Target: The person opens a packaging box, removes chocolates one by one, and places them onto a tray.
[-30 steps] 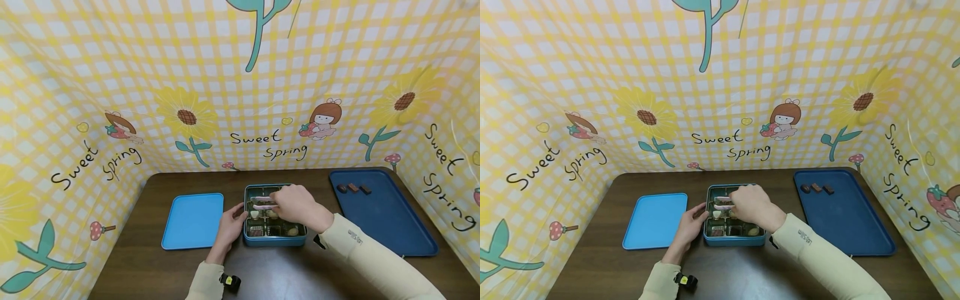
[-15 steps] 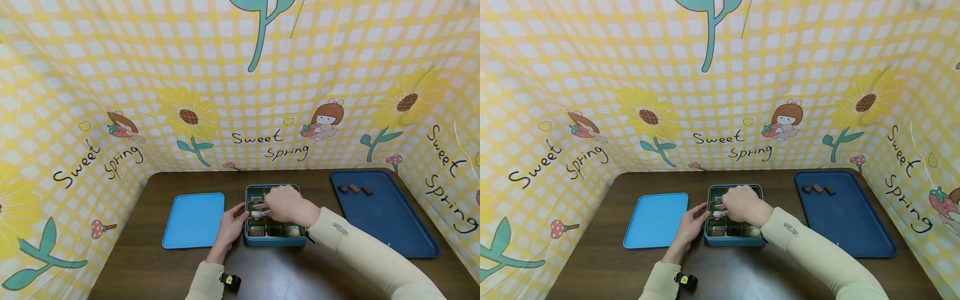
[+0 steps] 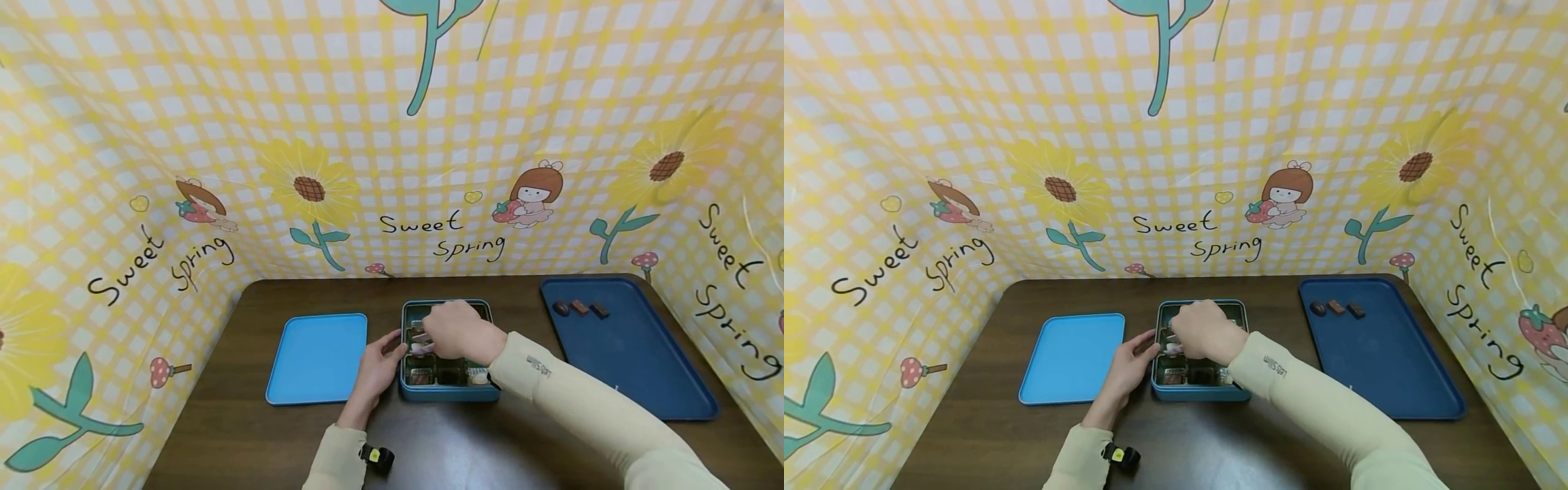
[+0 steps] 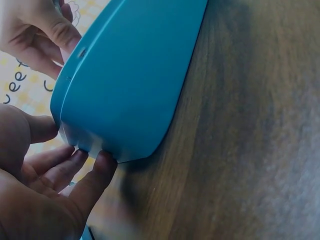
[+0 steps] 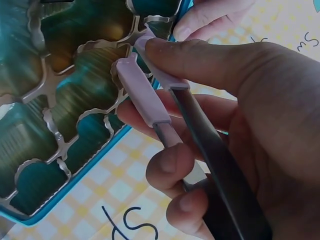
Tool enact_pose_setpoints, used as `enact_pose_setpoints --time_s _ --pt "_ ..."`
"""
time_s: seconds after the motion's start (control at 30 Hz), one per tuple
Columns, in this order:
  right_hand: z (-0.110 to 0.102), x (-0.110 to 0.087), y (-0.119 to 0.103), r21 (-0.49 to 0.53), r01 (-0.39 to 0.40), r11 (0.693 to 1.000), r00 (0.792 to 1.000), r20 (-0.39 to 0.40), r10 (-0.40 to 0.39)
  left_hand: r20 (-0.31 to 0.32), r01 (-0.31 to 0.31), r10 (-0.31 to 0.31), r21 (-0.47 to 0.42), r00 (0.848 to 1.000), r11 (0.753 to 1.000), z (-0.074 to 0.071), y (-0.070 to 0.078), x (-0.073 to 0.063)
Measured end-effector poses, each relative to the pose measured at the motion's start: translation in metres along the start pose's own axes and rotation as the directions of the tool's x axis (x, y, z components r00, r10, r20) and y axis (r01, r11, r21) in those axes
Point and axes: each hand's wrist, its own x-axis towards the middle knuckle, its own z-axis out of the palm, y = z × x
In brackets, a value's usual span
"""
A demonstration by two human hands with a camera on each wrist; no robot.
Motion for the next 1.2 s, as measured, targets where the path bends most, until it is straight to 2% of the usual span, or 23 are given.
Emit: enact_pose_setpoints --time_s 0.2,0.47,0.83,1.2 --pt "-0.003 0.005 -0.006 -0.024 -0.011 1.0 0.999 0.046 0.012 0.009 0.011 -0.011 -0.009 1.0 1.0 -0.001 0.0 0.0" --pt "-0.001 0.01 -0.01 -0.046 -0.002 0.999 1.0 0.03 0.003 0.004 0.002 -0.002 -0.022 1.0 1.0 0.0 0.0 0.0" --pt "-0.002 0.014 -0.014 -0.056 -0.006 0.998 0.997 0.072 0.01 0.014 0.004 -0.004 -0.018 1.0 1.0 0.0 -0.001 -0.001" --pt "-0.004 0.016 -0.014 -0.007 -0.005 1.0 0.996 0.085 0.006 0.005 0.028 -0.028 -0.011 1.0 1.0 0.0 0.0 0.0"
